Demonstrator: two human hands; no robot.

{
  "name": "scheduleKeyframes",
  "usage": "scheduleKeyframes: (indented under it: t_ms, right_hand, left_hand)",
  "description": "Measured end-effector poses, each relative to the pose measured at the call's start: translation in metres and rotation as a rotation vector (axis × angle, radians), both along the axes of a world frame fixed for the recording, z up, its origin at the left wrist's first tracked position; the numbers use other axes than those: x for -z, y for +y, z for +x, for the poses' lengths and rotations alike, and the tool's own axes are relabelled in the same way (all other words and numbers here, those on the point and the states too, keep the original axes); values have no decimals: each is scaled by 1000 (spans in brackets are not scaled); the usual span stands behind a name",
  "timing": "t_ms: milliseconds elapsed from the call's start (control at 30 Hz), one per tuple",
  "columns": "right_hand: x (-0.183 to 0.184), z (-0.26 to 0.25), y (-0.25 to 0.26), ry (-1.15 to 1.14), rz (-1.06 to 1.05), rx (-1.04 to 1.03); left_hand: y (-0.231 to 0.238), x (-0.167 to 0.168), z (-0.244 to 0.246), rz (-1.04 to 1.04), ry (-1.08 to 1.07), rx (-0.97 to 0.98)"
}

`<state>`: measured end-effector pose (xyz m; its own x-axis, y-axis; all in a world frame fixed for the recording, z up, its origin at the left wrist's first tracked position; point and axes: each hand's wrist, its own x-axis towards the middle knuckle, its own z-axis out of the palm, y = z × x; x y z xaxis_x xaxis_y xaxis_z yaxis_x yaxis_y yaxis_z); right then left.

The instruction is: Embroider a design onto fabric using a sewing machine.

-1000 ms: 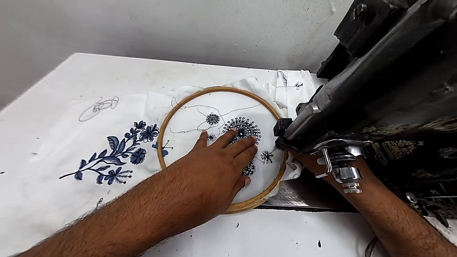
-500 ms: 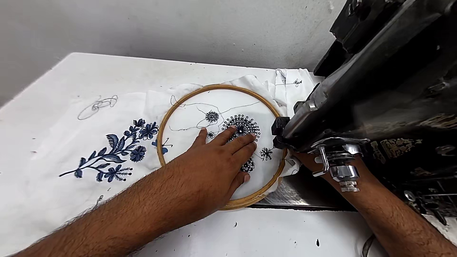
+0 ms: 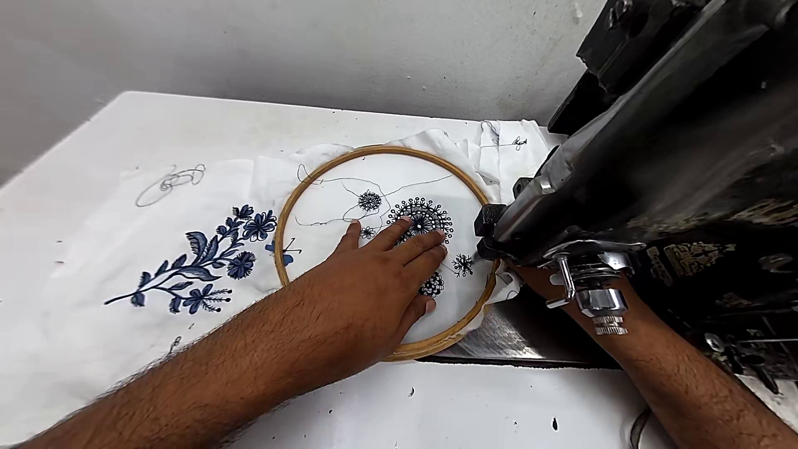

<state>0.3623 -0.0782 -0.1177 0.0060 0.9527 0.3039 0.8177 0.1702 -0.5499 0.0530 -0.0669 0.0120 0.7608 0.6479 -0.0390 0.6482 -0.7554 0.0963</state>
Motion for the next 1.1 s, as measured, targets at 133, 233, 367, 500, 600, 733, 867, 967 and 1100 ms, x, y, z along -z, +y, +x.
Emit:
scheduleKeyframes:
  t_ms: [133, 233, 367, 500, 600, 733, 867, 967, 1100]
  right_hand:
    - [-4, -5, -2, 156, 74, -61]
    - [-47, -7, -16, 260, -136, -123]
    - [-68, -21, -17, 234, -78, -120]
    - [-68, -15, -15, 164, -64, -131]
    - [0, -6, -3, 187, 76, -38]
    - [10, -4, -1, 275, -56, -12]
    - [0, -7, 0, 71, 48, -26]
    - [-17, -11, -3, 69, -73, 7]
    - [10, -2, -4, 260, -31, -33]
  left_hand:
    - [0, -2, -1, -9, 18, -7]
    - [0, -4, -2, -18, 14, -7]
    - [0, -4, -2, -15, 19, -3]
    - [0, -2, 0, -6, 3, -4]
    - [2, -2, -1, -19, 4, -19]
    - [2, -3, -2, -18, -1, -24]
    - [0, -1, 1, 0, -11, -16]
    - [0, -1, 0, -12, -10, -14]
    - [3, -3, -3, -23, -2, -16]
